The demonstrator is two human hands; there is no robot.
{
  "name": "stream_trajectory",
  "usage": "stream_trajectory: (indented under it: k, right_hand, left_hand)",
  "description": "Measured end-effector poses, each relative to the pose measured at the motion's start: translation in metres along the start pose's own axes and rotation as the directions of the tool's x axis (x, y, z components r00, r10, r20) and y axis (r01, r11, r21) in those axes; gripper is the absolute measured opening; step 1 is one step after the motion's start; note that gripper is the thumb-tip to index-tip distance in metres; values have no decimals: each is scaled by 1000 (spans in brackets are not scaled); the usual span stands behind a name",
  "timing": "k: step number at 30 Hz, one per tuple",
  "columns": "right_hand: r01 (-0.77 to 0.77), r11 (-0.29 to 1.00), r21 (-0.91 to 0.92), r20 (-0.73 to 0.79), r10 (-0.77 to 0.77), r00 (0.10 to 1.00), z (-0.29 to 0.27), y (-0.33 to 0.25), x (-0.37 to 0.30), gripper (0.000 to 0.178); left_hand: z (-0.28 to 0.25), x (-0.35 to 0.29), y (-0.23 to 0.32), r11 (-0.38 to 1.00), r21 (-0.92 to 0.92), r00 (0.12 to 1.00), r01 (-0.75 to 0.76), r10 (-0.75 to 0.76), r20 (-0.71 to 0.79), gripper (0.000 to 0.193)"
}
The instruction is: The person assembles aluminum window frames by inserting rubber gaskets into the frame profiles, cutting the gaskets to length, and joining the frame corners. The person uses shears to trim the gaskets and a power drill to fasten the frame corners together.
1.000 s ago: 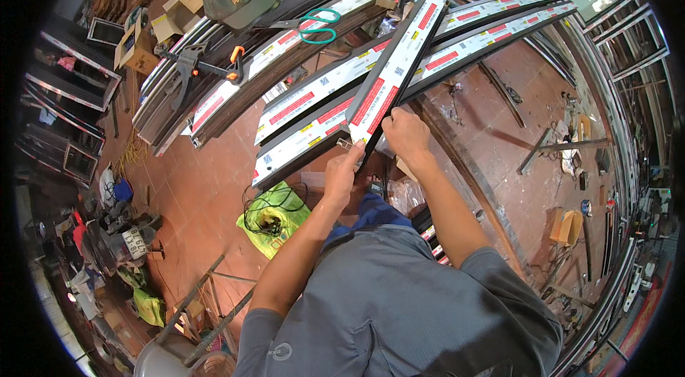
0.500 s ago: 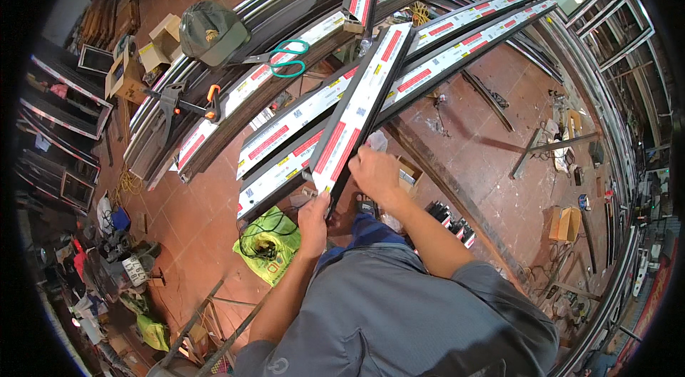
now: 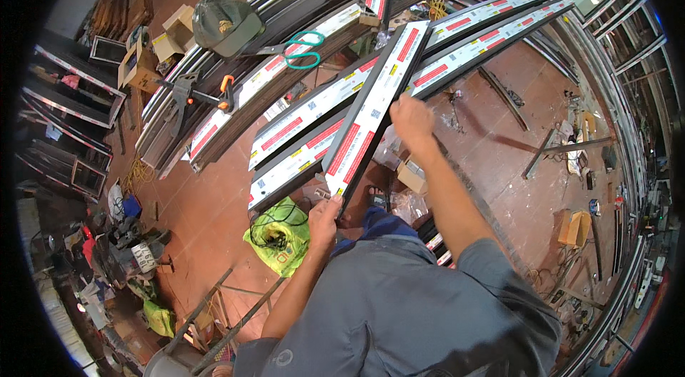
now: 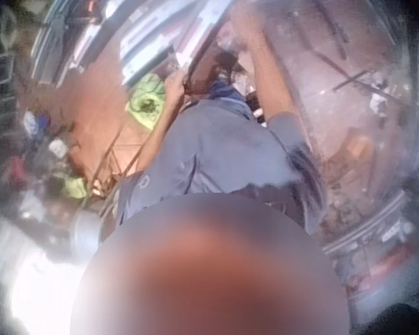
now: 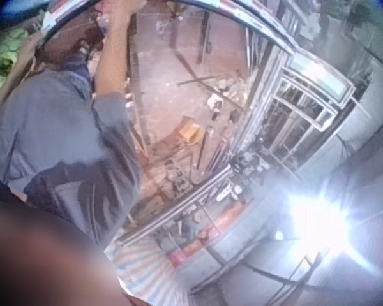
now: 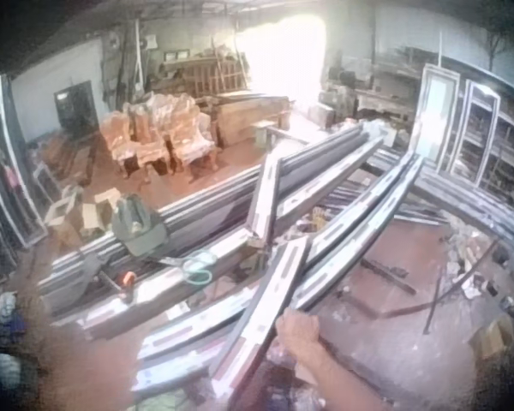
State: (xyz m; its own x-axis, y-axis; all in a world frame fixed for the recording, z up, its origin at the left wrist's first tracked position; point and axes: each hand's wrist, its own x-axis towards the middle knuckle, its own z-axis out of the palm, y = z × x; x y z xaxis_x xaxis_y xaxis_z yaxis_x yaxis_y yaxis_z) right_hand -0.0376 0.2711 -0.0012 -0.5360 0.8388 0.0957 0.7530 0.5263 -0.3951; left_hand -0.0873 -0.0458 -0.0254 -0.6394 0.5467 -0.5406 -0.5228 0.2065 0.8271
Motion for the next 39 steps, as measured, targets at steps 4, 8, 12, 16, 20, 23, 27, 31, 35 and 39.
stream_trajectory:
  k: [4, 8, 12, 16, 20, 23, 27, 31, 35, 39]
  right_hand:
    - [-64, 996, -58, 27, 66, 997, -2, 18, 48, 33]
    - [-83, 994, -73, -4, 83, 997, -5, 32, 85, 33]
    - [-90, 990, -112, -43, 86, 995, -6, 50, 119, 32]
    - [-144, 981, -130, -8, 144, 990, -16, 59, 145, 32]
    - [-107, 986, -131, 6, 109, 994, -18, 61, 163, 34]
    - [84, 973, -213, -35, -93, 995, 31, 111, 180, 35]
    - [19, 994, -110, -43, -24, 999, 0, 83, 155, 35]
    - [-36, 984, -174, -64, 25, 998, -6, 80, 154, 35]
    - [-14, 985, -175, -17, 11, 1000, -7, 72, 155, 37]
    - [21, 986, -166, 43, -14, 999, -9, 78, 160, 40]
  left_hand:
    - [-18, 8, -17, 999, 15, 999, -51, 51, 17, 44]
    - [3, -4, 11, 1000, -16, 1000, 26, -26, -7, 42]
    - [-18, 18, -24, 977, 135, 985, -167, 170, -10, 41]
    - [2, 4, 13, 998, 33, 998, -51, 52, -26, 41]
    - [-6, -3, 17, 993, 109, 998, -55, 51, 38, 46]
    - [-60, 14, -23, 955, 230, 960, -188, 128, 249, 53]
    - [-86, -22, -7, 829, 545, 958, -124, -43, 284, 31]
    - [-74, -49, 12, 584, 777, 972, -236, 155, 178, 20]
    - [-61, -54, 7, 662, 730, 974, -169, 225, 21, 21]
    - [-56, -50, -12, 916, 381, 992, -127, 115, 55, 19]
